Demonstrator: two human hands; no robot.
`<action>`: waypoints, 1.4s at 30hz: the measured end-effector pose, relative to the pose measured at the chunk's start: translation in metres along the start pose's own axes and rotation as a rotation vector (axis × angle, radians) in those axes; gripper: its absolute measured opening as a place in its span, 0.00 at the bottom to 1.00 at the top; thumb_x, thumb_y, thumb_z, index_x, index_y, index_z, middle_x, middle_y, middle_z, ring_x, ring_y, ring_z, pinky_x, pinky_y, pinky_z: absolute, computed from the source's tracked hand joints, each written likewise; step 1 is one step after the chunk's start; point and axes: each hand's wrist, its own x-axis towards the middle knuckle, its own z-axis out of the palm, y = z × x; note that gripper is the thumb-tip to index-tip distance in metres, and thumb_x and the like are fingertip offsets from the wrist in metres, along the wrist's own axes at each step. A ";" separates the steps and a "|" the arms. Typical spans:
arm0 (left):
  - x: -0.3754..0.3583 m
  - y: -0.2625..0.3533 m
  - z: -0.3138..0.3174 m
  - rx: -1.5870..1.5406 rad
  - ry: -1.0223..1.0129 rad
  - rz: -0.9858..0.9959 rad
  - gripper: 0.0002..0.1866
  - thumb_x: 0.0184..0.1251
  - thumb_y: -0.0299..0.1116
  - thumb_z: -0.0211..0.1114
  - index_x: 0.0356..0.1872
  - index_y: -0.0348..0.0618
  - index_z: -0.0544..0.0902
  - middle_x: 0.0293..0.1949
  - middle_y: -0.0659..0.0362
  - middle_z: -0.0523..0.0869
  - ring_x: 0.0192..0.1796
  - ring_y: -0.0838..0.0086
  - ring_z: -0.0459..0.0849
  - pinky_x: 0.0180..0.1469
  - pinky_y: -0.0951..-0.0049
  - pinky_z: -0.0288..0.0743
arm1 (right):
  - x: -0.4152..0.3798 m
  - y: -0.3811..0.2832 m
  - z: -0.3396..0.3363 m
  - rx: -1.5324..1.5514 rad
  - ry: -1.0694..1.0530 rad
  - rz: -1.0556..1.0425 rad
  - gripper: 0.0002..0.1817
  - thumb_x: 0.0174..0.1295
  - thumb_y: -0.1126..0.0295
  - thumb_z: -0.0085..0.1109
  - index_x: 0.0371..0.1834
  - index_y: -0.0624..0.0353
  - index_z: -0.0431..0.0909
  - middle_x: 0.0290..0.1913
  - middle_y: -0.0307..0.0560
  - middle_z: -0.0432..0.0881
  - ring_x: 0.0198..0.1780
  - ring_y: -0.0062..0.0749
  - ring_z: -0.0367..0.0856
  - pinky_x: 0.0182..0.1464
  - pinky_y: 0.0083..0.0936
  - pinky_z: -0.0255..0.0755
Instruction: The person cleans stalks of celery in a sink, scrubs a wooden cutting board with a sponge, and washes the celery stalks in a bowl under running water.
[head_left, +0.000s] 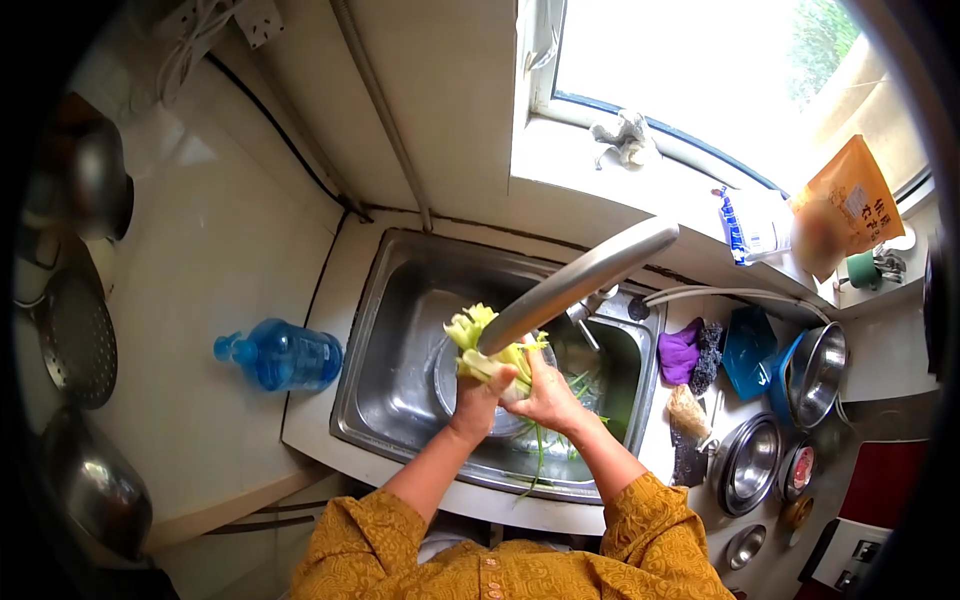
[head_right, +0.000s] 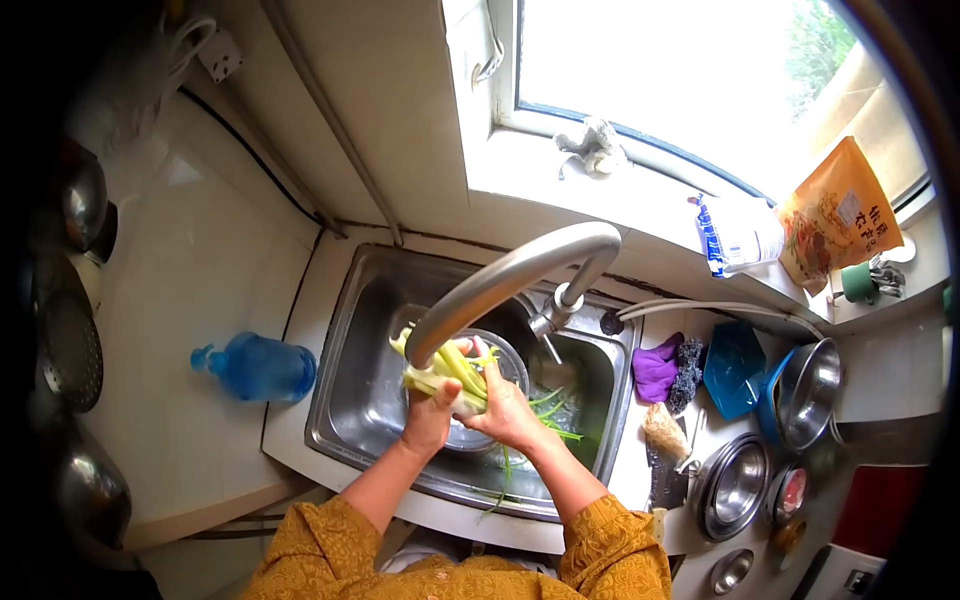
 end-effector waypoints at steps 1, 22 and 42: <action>-0.002 0.006 0.007 -0.073 0.009 -0.005 0.30 0.57 0.35 0.73 0.59 0.41 0.70 0.54 0.61 0.77 0.55 0.75 0.76 0.58 0.73 0.70 | 0.001 -0.004 0.002 0.044 0.070 -0.020 0.49 0.47 0.66 0.68 0.72 0.58 0.48 0.45 0.63 0.80 0.49 0.55 0.81 0.51 0.38 0.73; 0.047 0.055 0.022 0.134 0.011 0.017 0.14 0.73 0.41 0.56 0.40 0.39 0.78 0.34 0.64 0.79 0.36 0.83 0.76 0.43 0.79 0.73 | -0.003 -0.003 -0.010 0.057 -0.027 0.118 0.25 0.42 0.72 0.67 0.48 0.59 0.77 0.36 0.54 0.83 0.40 0.46 0.84 0.45 0.30 0.75; 0.036 0.107 0.006 -0.003 0.155 0.284 0.17 0.64 0.32 0.61 0.51 0.43 0.70 0.44 0.60 0.79 0.53 0.70 0.75 0.62 0.63 0.69 | 0.065 -0.112 0.021 -0.151 0.485 -0.500 0.13 0.57 0.76 0.51 0.46 0.67 0.72 0.33 0.55 0.79 0.31 0.48 0.80 0.34 0.37 0.74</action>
